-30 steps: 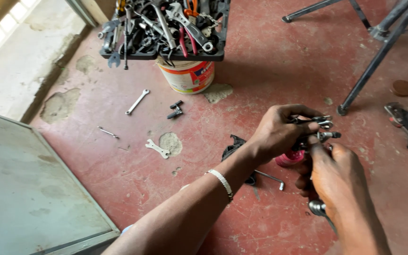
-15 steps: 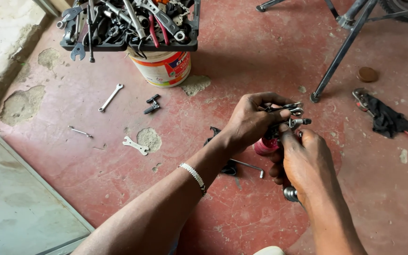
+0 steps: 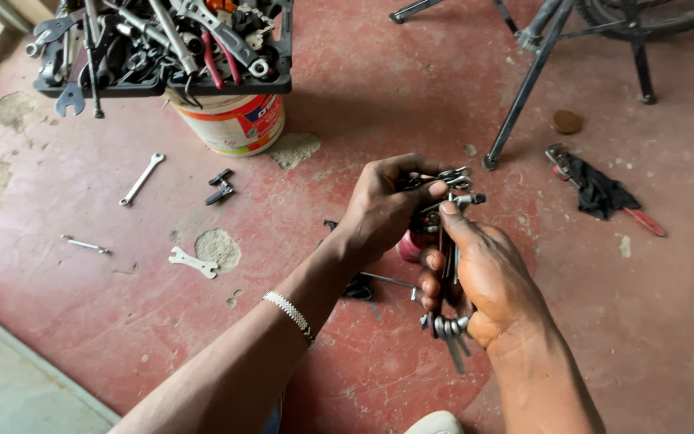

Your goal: The person sits on the floor and uses an Allen key to loosen and remove a bolt from a bicycle derailleur. They wipe the part with a black cloth, apply red grease from a small container, and reassemble the derailleur using the Allen key and a screwdriver.

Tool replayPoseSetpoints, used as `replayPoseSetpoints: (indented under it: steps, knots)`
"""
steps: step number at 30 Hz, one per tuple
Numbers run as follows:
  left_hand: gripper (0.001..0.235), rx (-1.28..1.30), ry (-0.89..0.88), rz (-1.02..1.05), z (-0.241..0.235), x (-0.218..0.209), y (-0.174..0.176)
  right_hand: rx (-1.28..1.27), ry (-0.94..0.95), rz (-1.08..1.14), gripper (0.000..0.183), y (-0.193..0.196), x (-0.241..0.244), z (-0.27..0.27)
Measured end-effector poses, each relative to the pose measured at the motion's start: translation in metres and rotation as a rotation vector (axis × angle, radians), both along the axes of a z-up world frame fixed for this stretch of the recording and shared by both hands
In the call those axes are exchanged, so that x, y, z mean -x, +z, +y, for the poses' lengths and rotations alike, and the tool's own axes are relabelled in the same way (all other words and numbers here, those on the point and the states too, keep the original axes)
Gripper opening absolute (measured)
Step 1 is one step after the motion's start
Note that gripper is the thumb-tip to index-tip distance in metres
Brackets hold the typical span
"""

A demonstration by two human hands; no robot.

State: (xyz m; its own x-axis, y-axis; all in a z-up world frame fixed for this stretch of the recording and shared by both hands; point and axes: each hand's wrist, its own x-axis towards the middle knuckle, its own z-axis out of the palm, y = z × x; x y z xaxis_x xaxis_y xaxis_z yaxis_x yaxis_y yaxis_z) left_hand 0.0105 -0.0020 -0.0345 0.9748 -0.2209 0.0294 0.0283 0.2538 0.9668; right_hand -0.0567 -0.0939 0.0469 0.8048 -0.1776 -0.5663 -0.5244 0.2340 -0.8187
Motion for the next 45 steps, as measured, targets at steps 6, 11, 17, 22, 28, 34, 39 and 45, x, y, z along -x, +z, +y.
replayPoseSetpoints:
  steps: [6,11,17,22,28,34,39,45]
  knots:
    - [0.024,0.163,0.064,0.124,0.003,0.016,0.034,0.108,0.005,-0.162,0.037,-0.024,-0.004,-0.006]
    - [0.039,0.431,-0.038,0.372,0.012,0.021,0.057,0.185,-0.013,-0.284,0.036,-0.018,-0.005,0.006]
    - [0.032,0.444,-0.077,0.504,0.011,0.016,0.043,0.252,0.025,-0.257,0.033,-0.013,-0.006,0.004]
    - [0.018,0.474,-0.077,0.413,0.01,0.011,0.029,0.502,0.077,-0.198,0.029,-0.016,-0.004,0.001]
    - [0.019,0.5,-0.155,0.302,0.016,0.01,0.032,0.767,0.126,-0.311,0.026,-0.025,-0.002,-0.008]
    - [0.016,0.46,-0.03,0.271,0.01,0.013,0.03,0.88,0.101,-0.322,0.019,-0.02,0.0,-0.002]
    - [0.018,0.496,-0.011,0.291,0.011,0.012,0.034,0.66,0.148,-0.377,0.04,-0.032,-0.003,-0.012]
    - [0.016,0.68,0.062,0.489,0.011,0.01,0.031,-0.195,-0.07,-0.134,0.044,-0.021,-0.003,-0.011]
